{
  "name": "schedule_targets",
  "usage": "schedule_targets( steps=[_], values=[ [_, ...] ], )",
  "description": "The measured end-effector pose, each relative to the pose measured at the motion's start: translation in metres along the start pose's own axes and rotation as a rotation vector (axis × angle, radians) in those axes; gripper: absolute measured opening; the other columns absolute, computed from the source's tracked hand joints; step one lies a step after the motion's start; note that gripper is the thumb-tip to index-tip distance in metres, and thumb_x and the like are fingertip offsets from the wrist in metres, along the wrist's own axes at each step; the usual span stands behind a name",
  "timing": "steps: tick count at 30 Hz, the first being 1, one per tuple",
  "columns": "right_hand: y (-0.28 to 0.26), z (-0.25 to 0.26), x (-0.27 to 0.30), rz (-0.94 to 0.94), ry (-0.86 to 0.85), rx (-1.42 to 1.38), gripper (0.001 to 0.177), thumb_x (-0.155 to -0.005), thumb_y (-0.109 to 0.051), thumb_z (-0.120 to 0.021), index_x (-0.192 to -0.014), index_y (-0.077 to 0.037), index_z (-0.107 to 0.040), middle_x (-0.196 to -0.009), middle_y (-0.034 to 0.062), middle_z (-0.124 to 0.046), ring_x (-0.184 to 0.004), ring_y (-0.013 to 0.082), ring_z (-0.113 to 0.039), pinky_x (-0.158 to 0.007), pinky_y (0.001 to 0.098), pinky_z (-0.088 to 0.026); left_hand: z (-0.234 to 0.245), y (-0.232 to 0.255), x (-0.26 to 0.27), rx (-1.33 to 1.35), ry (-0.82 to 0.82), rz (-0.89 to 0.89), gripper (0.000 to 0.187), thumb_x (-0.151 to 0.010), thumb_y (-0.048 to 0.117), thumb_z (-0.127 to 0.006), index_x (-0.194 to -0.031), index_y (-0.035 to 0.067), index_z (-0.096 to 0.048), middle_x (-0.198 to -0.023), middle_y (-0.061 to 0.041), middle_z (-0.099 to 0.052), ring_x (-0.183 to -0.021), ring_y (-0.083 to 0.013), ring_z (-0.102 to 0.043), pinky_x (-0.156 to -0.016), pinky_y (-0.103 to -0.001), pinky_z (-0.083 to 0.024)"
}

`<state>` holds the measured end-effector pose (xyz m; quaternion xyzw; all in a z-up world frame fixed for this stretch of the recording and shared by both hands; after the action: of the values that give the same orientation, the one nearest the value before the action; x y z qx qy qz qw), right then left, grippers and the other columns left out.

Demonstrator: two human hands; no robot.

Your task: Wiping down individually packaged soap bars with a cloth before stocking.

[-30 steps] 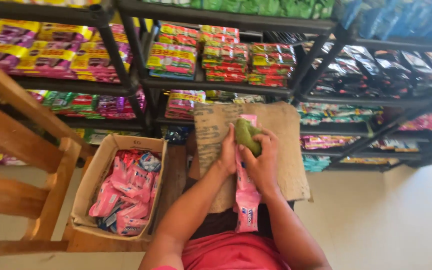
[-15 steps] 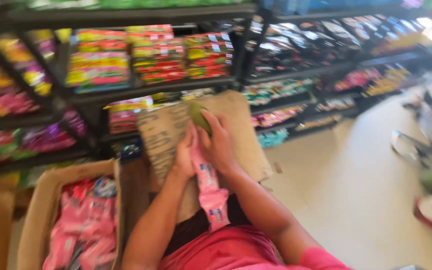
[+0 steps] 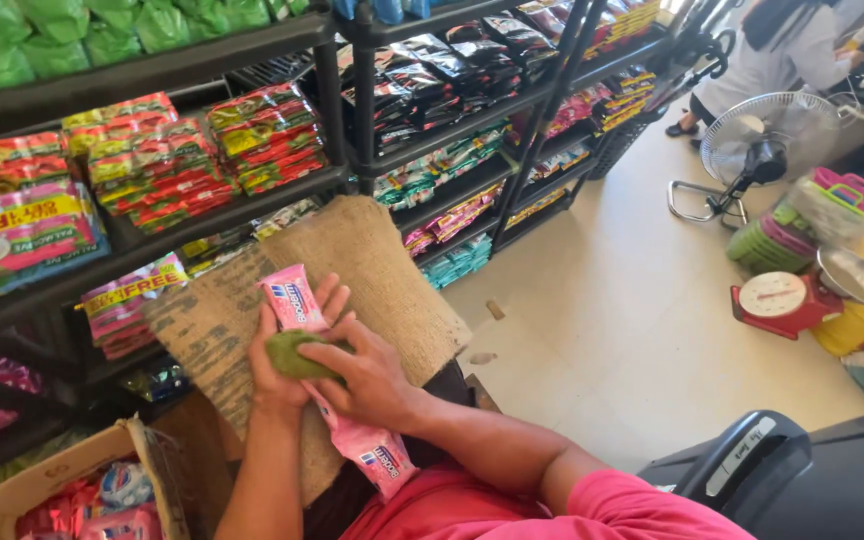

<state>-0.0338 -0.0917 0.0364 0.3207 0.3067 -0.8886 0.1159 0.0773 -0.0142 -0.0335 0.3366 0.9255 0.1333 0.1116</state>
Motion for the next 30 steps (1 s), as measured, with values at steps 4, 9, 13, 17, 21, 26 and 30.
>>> schedule_targets(
  steps=[4, 9, 13, 17, 21, 26, 30],
  values=[
    [0.015, -0.011, -0.05, 0.021, 0.097, 0.043, 0.036, -0.09, -0.033, -0.072, -0.125, -0.033, -0.068, -0.114, 0.0058, -0.054, -0.102, 0.0339, -0.067, -0.087, 0.043, -0.056, -0.025, 0.003, 0.008, -0.052, 0.337, -0.09, 0.046, -0.101, 0.056, -0.052, -0.114, 0.018, -0.073, -0.115, -0.006, -0.077, -0.11, -0.0227, -0.073, -0.109, -0.047, -0.054],
    [0.04, -0.013, -0.096, -0.153, 0.091, 0.01, 0.043, -0.094, -0.038, -0.07, -0.136, -0.037, -0.062, -0.112, 0.0086, -0.059, -0.102, 0.0397, -0.07, -0.087, 0.0492, -0.059, 0.011, 0.011, 0.002, -0.086, 0.293, -0.183, 0.046, -0.106, 0.049, -0.05, -0.125, 0.012, -0.068, -0.122, -0.013, -0.073, -0.117, -0.0307, -0.07, -0.113, -0.052, -0.05],
    [0.065, -0.016, -0.092, -0.273, 0.082, -0.037, 0.043, -0.094, -0.042, -0.068, -0.137, -0.037, -0.061, -0.117, 0.0085, -0.061, -0.103, 0.0417, -0.071, -0.088, 0.0523, -0.059, 0.014, 0.007, 0.004, -0.06, 0.358, -0.136, 0.054, -0.102, 0.058, -0.051, -0.13, 0.014, -0.067, -0.126, -0.015, -0.072, -0.121, -0.0357, -0.068, -0.116, -0.061, -0.045],
    [0.075, -0.015, -0.079, -0.303, 0.115, -0.115, 0.043, -0.094, -0.039, -0.071, -0.136, -0.036, -0.063, -0.114, 0.0087, -0.061, -0.102, 0.043, -0.07, -0.083, 0.0519, -0.059, -0.005, 0.004, 0.009, -0.1, 0.42, -0.121, 0.05, -0.101, 0.056, -0.055, -0.118, 0.011, -0.068, -0.116, -0.016, -0.074, -0.11, -0.036, -0.071, -0.111, -0.06, -0.049],
    [0.079, -0.018, -0.074, -0.249, 0.131, -0.13, 0.043, -0.094, -0.04, -0.072, -0.136, -0.037, -0.064, -0.112, 0.0076, -0.059, -0.1, 0.0419, -0.07, -0.08, 0.0504, -0.059, 0.004, 0.004, 0.005, -0.127, 0.469, -0.131, 0.048, -0.103, 0.053, -0.054, -0.12, 0.01, -0.067, -0.119, -0.015, -0.073, -0.111, -0.0325, -0.071, -0.115, -0.055, -0.049],
    [0.055, -0.014, -0.063, -0.107, 0.063, -0.169, 0.041, -0.095, -0.043, -0.069, -0.134, -0.032, -0.066, -0.112, 0.0123, -0.06, -0.097, 0.0459, -0.07, -0.078, 0.0533, -0.059, 0.03, 0.012, -0.004, -0.107, 0.46, -0.162, 0.049, -0.105, 0.052, -0.05, -0.13, 0.013, -0.065, -0.131, -0.013, -0.07, -0.122, -0.0299, -0.067, -0.117, -0.053, -0.048],
    [0.012, -0.002, -0.022, 0.073, -0.089, -0.258, 0.04, -0.097, -0.052, -0.063, -0.127, -0.027, -0.071, -0.107, 0.0135, -0.06, -0.091, 0.0448, -0.069, -0.076, 0.0496, -0.058, 0.009, 0.012, 0.0, 0.01, 0.243, -0.061, 0.069, -0.104, 0.058, -0.046, -0.158, 0.017, -0.039, -0.164, -0.011, -0.043, -0.149, -0.033, -0.044, -0.113, -0.057, -0.048]
  ],
)
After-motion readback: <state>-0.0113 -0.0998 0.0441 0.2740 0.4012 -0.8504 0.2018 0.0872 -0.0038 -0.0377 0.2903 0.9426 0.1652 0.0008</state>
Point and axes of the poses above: each hand's wrist, its own x-axis away from the middle knuckle, its own z-axis out of the back of the hand, y = z × x, the point moved 6 cm from there along -x, towards the middle knuckle
